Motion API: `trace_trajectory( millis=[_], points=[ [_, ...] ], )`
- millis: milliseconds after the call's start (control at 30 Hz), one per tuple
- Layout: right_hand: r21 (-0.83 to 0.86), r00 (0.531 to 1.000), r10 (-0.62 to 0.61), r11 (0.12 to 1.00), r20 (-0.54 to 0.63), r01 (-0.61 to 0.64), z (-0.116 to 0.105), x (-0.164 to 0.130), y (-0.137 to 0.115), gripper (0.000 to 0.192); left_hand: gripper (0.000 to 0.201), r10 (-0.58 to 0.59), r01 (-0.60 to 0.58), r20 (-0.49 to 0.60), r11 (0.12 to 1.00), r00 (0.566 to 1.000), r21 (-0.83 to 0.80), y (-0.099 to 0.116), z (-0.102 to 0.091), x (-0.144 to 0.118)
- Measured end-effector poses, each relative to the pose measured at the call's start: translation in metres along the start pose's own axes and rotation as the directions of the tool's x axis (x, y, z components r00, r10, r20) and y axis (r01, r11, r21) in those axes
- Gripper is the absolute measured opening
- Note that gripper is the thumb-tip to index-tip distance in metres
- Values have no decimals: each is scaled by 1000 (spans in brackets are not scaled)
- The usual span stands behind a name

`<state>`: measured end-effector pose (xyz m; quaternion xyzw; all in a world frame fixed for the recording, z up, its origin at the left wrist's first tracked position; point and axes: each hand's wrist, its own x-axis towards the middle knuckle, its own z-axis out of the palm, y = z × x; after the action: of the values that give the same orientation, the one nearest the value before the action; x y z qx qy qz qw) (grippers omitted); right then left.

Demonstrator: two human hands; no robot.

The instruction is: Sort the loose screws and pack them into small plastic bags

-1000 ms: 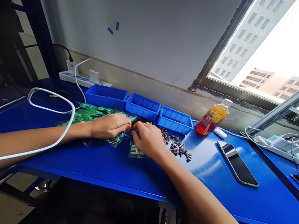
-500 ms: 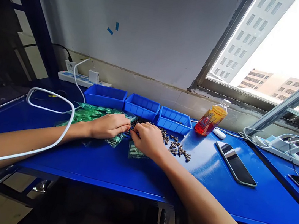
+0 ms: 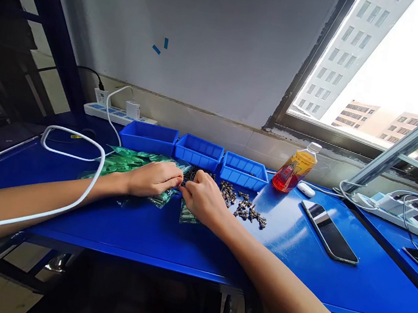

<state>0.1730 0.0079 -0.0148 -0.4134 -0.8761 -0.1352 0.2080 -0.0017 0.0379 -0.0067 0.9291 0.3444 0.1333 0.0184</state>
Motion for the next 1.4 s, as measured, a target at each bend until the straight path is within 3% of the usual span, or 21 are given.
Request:
trace_trajectory(
  millis=[367, 633, 1400],
  points=[
    [-10, 1000, 10, 1000, 16, -10, -4, 2, 1, 31, 28, -1, 1, -14, 1000, 1000, -9, -1, 0, 0],
    [-12, 991, 102, 995, 91, -101, -7, 4, 0, 23, 30, -15, 15, -23, 1000, 1000, 4, 0, 0, 0],
    [-28, 994, 41, 999, 97, -39, -8, 3, 2, 31, 22, -10, 7, -26, 995, 1000, -97, -4, 3, -1]
  ],
)
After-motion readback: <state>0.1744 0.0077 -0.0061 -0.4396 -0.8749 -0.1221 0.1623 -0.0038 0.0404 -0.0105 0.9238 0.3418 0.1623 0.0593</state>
